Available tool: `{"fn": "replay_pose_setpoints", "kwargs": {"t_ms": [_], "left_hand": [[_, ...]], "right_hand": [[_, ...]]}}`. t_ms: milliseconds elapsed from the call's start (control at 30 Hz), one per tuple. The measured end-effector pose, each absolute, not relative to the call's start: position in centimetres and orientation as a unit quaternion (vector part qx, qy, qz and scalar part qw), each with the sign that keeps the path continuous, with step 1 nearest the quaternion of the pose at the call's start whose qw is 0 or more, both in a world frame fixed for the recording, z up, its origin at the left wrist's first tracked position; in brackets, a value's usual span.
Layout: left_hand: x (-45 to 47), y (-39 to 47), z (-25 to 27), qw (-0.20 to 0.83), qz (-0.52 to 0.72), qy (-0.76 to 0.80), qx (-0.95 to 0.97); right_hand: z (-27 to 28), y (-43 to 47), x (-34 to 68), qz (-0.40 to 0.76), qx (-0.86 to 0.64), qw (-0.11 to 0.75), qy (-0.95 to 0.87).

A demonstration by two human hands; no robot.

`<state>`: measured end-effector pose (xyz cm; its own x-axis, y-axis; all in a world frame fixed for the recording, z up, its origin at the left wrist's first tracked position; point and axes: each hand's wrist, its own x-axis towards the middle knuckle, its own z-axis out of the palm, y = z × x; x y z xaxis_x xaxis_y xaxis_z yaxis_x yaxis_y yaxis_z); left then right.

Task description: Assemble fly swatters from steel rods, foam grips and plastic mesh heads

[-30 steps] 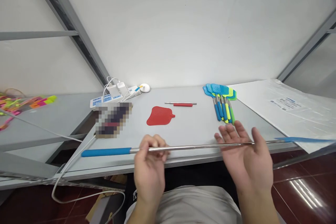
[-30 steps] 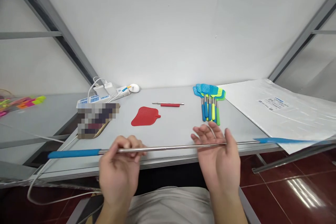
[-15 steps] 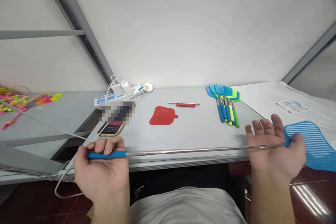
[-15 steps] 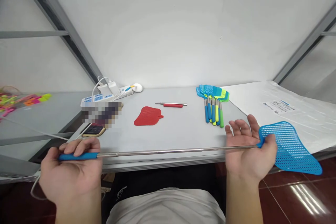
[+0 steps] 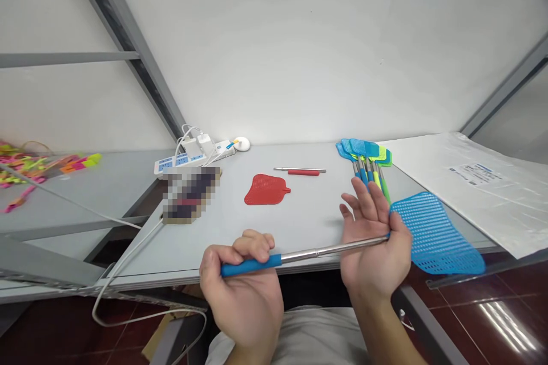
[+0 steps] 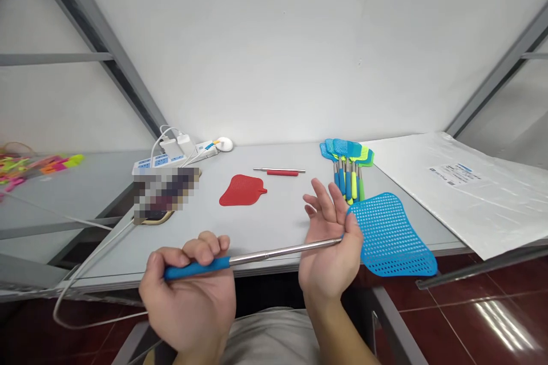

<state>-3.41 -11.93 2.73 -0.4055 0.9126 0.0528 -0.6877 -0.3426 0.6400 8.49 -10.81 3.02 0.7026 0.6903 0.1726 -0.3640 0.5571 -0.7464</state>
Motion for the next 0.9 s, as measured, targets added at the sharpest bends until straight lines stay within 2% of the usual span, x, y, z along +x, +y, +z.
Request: {"fn": "replay_pose_setpoints", "kwargs": {"t_ms": [167, 333, 467, 567, 700, 833, 900], "left_hand": [[-1.8, -12.8, 2.5, 0.568, 0.751, 0.245, 0.229], [-2.7, -11.9, 2.4, 0.508, 0.772, 0.252, 0.288], [-3.8, -11.0, 1.5, 0.510, 0.734, 0.271, 0.357], [-3.5, -11.0, 0.5, 0.501, 0.665, 0.296, 0.469], [-2.5, -11.4, 0.5, 0.424, 0.564, 0.319, 0.633], [-1.4, -10.9, 2.3, 0.334, 0.384, 0.316, 0.801], [-1.4, -10.0, 3.4, 0.263, 0.304, 0.325, 0.856]], "right_hand": [[3.8, -11.8, 5.7, 0.362, -0.296, 0.856, -0.222], [2.1, -11.6, 4.3, 0.457, -0.256, 0.814, -0.251], [0.9, -11.8, 4.4, 0.492, -0.301, 0.746, -0.334], [0.8, -12.4, 4.7, 0.453, -0.348, 0.720, -0.394], [1.5, -12.6, 6.2, 0.349, -0.391, 0.751, -0.402], [2.9, -11.5, 10.0, 0.262, -0.443, 0.773, -0.370], [3.6, -10.7, 13.2, 0.202, -0.508, 0.756, -0.360]]}}
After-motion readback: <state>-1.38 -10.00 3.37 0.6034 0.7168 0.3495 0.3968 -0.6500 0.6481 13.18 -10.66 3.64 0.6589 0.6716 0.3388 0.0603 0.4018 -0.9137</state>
